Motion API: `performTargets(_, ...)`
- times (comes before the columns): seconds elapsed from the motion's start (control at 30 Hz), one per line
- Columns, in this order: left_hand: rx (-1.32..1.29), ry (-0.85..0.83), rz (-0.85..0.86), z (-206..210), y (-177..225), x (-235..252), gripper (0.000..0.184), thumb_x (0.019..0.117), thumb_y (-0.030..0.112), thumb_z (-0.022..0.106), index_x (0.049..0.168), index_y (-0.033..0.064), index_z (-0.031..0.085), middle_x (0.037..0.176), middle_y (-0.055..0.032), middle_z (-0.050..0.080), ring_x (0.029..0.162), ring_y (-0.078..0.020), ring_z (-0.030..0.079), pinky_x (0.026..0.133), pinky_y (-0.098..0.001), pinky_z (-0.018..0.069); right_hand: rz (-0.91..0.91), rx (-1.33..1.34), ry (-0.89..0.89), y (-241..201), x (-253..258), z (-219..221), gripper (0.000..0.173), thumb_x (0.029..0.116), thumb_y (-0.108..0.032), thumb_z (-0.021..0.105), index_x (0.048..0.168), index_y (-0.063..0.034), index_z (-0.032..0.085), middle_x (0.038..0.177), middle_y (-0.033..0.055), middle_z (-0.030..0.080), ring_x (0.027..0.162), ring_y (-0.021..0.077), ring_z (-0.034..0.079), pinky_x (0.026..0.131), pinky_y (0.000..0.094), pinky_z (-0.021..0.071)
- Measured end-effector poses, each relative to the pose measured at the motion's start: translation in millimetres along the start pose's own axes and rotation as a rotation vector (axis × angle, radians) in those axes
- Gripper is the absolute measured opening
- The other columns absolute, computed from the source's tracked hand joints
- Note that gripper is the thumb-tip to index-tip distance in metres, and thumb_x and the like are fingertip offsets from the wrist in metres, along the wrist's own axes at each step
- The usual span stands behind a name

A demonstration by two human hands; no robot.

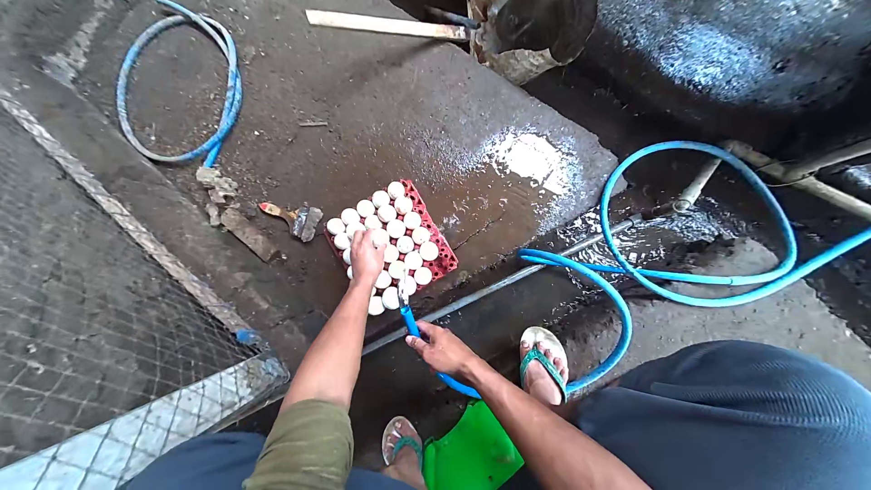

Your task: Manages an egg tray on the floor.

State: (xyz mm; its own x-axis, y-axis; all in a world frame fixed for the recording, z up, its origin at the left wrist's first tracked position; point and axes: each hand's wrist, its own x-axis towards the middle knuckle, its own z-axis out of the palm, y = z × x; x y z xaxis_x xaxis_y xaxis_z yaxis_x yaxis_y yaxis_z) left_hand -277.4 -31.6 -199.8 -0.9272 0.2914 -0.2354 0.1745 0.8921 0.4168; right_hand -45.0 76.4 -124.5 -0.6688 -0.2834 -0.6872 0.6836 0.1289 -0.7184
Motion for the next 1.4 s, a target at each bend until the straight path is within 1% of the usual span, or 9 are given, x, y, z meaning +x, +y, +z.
performTargets(0.13,0.028,0.011,-0.028,-2,3,7,0.037,0.0963,0.02,0.07,0.127,0.0007,0.066,0.132,-0.0241,0.062,0.125,-0.0422,0.058,0.107,-0.0601,0.0438,0.006,0.0,-0.001,-2,0,0,0.041,0.1105,-0.035,0.044,0.144,-0.0128,0.052,0.111,0.0155,0.066,0.087,0.0256,0.065,0.081,0.0461,0.0535)
performTargets(0.27,0.144,0.074,0.019,3,16,-5,0.046,0.0994,0.027,0.063,0.139,0.0048,0.06,0.147,-0.0242,0.05,0.136,-0.0453,0.045,0.109,-0.0655,0.0365,0.011,-0.005,-0.011,-1,0,1,0.041,0.1107,-0.035,0.043,0.145,-0.0133,0.051,0.11,0.015,0.065,0.087,0.0253,0.065,0.08,0.0453,0.0535)
performTargets(0.37,0.254,-0.004,0.147,15,28,-24,0.042,0.1,0.036,0.063,0.122,0.0009,0.068,0.126,-0.0246,0.063,0.123,-0.0447,0.055,0.103,-0.0669,0.0371,0.009,0.002,0.004,-1,-1,-3,0.042,0.1109,-0.035,0.043,0.145,-0.0126,0.05,0.11,0.0152,0.066,0.089,0.0263,0.065,0.082,0.0465,0.0532)
performTargets(0.6,0.365,-0.158,-0.177,39,49,-1,0.061,0.0894,0.055,0.071,0.123,0.0042,0.07,0.138,-0.023,0.056,0.135,-0.0419,0.046,0.107,-0.067,0.0334,-0.016,-0.001,0.009,1,-3,-5,0.042,0.1107,-0.035,0.043,0.144,-0.0112,0.052,0.116,0.0165,0.067,0.102,0.0281,0.065,0.094,0.0488,0.0504)
performTargets(0.9,0.282,-0.163,-0.215,36,56,-3,0.059,0.0907,0.05,0.072,0.125,0.0032,0.068,0.141,-0.0216,0.053,0.138,-0.0407,0.042,0.109,-0.0691,0.0279,-0.025,-0.011,0.01,-1,-5,-6,0.042,0.1109,-0.033,0.043,0.144,-0.0095,0.051,0.117,0.0182,0.066,0.104,0.0299,0.065,0.096,0.0508,0.0496)
performTargets(1.1,0.285,-0.124,-0.263,39,51,0,0.063,0.0827,0.059,0.077,0.123,0.0109,0.071,0.137,-0.016,0.058,0.137,-0.0355,0.045,0.11,-0.0681,0.0275,-0.037,-0.026,0.014,2,-3,-7,0.043,0.1109,-0.035,0.042,0.145,-0.0109,0.051,0.119,0.0185,0.066,0.107,0.0311,0.065,0.097,0.052,0.0494)
performTargets(1.23,0.133,-0.03,-0.246,13,60,-19,0.061,0.0788,0.052,0.083,0.122,0.0113,0.071,0.14,-0.0175,0.054,0.139,-0.0383,0.042,0.111,-0.068,0.026,-0.044,-0.031,0.004,3,0,-6,0.043,0.1111,-0.035,0.042,0.145,-0.0106,0.051,0.12,0.0189,0.066,0.108,0.0311,0.065,0.097,0.0522,0.0491)
performTargets(1.33,-0.236,0.031,-0.179,-2,52,-41,0.058,0.081,0.031,0.084,0.123,-0.0029,0.064,0.142,-0.022,0.051,0.132,-0.0358,0.049,0.109,-0.0551,0.0416,-0.064,-0.034,-0.005,6,7,-5,0.042,0.1107,-0.035,0.043,0.144,-0.0109,0.052,0.121,0.0175,0.066,0.106,0.0297,0.066,0.096,0.0512,0.0503)
performTargets(1.4,-0.621,-0.015,-0.198,-6,46,-62,0.049,0.0898,0.015,0.073,0.129,-0.0081,0.055,0.121,-0.023,0.063,0.106,-0.0288,0.065,0.093,-0.0457,0.0545,-0.089,-0.048,-0.013,8,14,-5,0.042,0.1103,-0.035,0.044,0.142,-0.0098,0.054,0.12,0.0175,0.067,0.106,0.0295,0.066,0.096,0.0511,0.0504)
